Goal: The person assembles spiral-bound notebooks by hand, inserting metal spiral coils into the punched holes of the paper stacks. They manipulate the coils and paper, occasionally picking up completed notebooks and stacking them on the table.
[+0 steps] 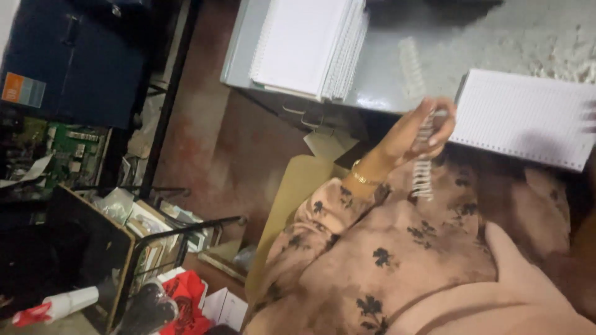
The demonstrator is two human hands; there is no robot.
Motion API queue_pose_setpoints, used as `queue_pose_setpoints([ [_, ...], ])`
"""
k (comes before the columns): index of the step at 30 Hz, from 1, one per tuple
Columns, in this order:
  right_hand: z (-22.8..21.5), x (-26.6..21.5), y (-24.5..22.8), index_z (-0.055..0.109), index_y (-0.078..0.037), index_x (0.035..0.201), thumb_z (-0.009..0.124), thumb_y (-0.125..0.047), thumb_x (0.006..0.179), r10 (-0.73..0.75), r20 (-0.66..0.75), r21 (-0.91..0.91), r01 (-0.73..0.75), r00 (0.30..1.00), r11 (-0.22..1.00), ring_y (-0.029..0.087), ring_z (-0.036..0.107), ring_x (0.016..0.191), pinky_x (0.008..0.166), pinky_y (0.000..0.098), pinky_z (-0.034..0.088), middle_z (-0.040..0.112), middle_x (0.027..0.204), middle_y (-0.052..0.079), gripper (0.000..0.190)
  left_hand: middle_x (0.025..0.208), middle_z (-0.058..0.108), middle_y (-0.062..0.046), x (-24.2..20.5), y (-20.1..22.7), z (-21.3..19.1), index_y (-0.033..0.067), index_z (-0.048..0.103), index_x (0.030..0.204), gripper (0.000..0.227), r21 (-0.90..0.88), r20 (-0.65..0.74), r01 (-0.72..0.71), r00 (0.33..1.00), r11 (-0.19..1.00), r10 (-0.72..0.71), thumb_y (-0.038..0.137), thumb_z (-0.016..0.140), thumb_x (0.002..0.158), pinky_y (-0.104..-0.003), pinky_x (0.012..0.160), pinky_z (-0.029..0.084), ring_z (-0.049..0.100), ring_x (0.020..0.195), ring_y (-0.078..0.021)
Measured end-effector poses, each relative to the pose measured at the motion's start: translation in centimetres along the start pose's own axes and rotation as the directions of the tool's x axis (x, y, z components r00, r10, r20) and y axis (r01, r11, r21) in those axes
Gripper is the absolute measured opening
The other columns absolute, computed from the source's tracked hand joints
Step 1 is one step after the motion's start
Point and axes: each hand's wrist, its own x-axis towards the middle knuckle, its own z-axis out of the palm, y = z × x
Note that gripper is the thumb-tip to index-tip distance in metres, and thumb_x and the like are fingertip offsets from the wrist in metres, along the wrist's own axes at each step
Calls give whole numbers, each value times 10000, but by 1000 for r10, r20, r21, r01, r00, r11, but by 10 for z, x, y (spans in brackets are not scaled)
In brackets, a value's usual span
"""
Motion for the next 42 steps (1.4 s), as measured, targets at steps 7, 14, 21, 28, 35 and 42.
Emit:
queue_pose_setpoints([
  [7,182,-168,-347,587,-49,1468,554,-122,976,292,243,153,-333,925,930,322,719,969,737,483,645,724,1193,224,499,706,459,-78,24,-19,18,39,606,1213,497,-118,46,16,999,993,-10,486,397,1148,-241,429,311,311,478,-120],
  [14,198,-174,-358,615,2,1423,622,-149,995,366,189,307,-408,911,860,199,618,696,610,362,561,683,926,129,454,882,710,-59,14,-22,27,97,628,1270,477,377,-21,-34,999,925,45,509,420,1148,-225,633,588,670,727,-137],
  [21,202,-182,-369,611,15,1375,652,-26,916,301,234,327,-366,924,871,261,720,902,645,359,584,762,1141,228,463,930,718,1,10,-16,39,151,611,1335,506,642,-101,40,994,766,33,567,435,1107,-256,814,556,647,801,-104],
  [28,201,-179,-357,590,-16,1413,622,-36,937,279,267,340,-361,923,868,277,727,905,659,365,590,757,1165,236,478,1028,771,-9,10,0,63,143,606,1377,400,632,-324,201,946,749,20,344,632,1033,-270,953,600,708,943,-109],
  [35,210,-182,-359,628,-12,1154,666,-58,959,260,171,345,-305,950,888,171,691,989,913,317,610,741,1070,121,204,1121,777,-32,13,3,67,149,640,1347,338,634,-195,185,978,751,-76,339,605,1069,-259,915,602,748,884,-145],
  [42,228,-179,-331,567,57,1107,683,-45,931,364,179,458,-405,914,792,325,754,943,822,373,612,718,1073,210,234,1243,777,8,16,3,77,204,641,1315,334,789,-213,307,949,532,-233,364,589,1027,-210,766,605,800,1007,-189],
])
